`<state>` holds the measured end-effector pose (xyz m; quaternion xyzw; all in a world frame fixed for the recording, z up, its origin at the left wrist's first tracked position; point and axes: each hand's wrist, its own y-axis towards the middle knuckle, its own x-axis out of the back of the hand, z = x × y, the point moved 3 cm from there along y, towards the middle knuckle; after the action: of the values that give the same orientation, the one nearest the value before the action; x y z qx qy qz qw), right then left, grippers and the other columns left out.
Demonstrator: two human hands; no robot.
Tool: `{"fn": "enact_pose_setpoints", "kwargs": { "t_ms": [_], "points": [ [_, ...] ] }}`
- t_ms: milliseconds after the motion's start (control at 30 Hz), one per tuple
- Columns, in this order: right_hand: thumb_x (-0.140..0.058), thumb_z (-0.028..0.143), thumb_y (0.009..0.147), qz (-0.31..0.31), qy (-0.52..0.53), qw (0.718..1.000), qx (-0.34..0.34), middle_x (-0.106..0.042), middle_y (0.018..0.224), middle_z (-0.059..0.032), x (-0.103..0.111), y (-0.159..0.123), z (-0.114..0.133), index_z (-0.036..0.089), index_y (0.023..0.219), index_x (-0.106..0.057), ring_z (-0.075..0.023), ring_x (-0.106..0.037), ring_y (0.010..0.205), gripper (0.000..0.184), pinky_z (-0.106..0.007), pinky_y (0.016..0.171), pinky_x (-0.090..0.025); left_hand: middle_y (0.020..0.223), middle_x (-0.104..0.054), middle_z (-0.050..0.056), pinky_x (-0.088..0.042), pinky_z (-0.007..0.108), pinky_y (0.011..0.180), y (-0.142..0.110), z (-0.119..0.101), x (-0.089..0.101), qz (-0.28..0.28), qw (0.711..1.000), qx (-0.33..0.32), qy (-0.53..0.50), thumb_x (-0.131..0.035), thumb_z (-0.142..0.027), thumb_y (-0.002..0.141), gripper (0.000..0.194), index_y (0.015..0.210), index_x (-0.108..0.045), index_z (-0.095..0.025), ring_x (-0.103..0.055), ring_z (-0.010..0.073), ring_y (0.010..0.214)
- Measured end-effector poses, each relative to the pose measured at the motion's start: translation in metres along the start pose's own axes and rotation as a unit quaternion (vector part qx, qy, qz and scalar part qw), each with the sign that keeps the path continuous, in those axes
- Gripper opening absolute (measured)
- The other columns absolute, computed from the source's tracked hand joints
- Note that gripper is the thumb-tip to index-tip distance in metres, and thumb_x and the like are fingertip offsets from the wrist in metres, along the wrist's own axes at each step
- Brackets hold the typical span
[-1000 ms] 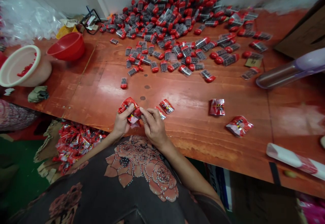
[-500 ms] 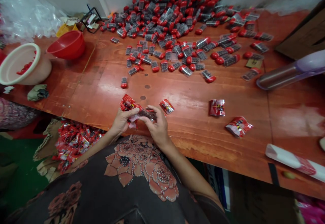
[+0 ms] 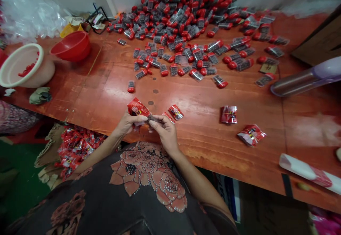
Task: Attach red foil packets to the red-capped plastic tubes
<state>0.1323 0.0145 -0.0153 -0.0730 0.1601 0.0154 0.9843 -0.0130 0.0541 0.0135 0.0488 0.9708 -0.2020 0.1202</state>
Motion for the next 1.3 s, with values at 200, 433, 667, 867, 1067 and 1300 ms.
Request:
{"fn": "enact_pose_setpoints", "kwargs": {
  "t_ms": [200,433,667,867,1067,1300],
  "points": [
    [-0.073,0.029,0.080,-0.107,-0.112,0.981,0.121,-0.069,0.094,-0.0009,0.004,-0.002,0.000,0.026,0.100,-0.070,-0.0165,-0.065,0.087,0.020,-0.036,0.080,-0.056,0.056,-0.057,-0.003,-0.037,0.021,0.045,-0.003,0.010,-0.011,-0.072,0.996,-0.029,-0.032,-0.087,-0.029,0.057,0.027,0.063,-0.064,-0.015,-0.047,0.0067,0.047],
    [-0.073,0.032,0.078,-0.037,0.108,0.991,-0.070,-0.070,0.082,0.0013,-0.004,0.005,0.001,0.024,0.093,-0.069,-0.0128,-0.066,0.063,0.017,-0.031,0.058,-0.059,0.060,-0.062,0.001,-0.038,0.022,0.043,-0.001,0.006,-0.008,-0.002,1.000,-0.004,-0.028,-0.086,-0.029,0.058,0.026,0.070,-0.069,-0.014,-0.050,0.0081,0.046],
    [-0.074,0.033,0.078,-0.059,0.044,0.997,-0.017,-0.072,0.088,-0.0007,0.001,0.008,-0.003,0.024,0.096,-0.066,-0.0143,-0.068,0.067,0.021,-0.031,0.061,-0.059,0.057,-0.059,-0.002,-0.034,0.020,0.041,0.001,0.010,-0.007,-0.083,0.994,-0.050,-0.059,-0.087,-0.029,0.057,0.027,0.064,-0.065,-0.015,-0.047,0.0068,0.046],
    [-0.071,0.028,0.082,-0.116,-0.173,0.967,0.148,-0.067,0.096,-0.0019,0.006,0.005,-0.006,0.025,0.101,-0.068,-0.0173,-0.064,0.091,0.020,-0.038,0.086,-0.054,0.057,-0.056,-0.005,-0.032,0.020,0.042,-0.002,0.013,-0.013,-0.105,0.992,-0.038,-0.063,-0.090,-0.026,0.053,0.030,0.072,-0.069,-0.015,-0.040,0.0048,0.044],
    [-0.071,0.031,0.081,-0.066,-0.046,0.996,0.047,-0.072,0.089,-0.0004,0.002,0.007,-0.008,0.024,0.097,-0.066,-0.0162,-0.068,0.079,0.018,-0.034,0.073,-0.058,0.062,-0.060,-0.003,-0.034,0.020,0.044,0.002,0.009,-0.011,-0.098,0.989,-0.055,-0.093,-0.089,-0.023,0.052,0.031,0.073,-0.067,-0.015,-0.044,0.0054,0.048],
    [-0.072,0.036,0.080,-0.093,0.018,0.995,-0.004,-0.071,0.086,0.0005,-0.005,0.005,-0.006,0.023,0.096,-0.066,-0.0131,-0.066,0.067,0.021,-0.029,0.062,-0.056,0.055,-0.057,-0.003,-0.032,0.020,0.041,0.002,0.013,-0.014,-0.065,0.994,-0.028,-0.088,-0.087,-0.027,0.057,0.027,0.065,-0.065,-0.014,-0.044,0.0058,0.045]
  ]
}}
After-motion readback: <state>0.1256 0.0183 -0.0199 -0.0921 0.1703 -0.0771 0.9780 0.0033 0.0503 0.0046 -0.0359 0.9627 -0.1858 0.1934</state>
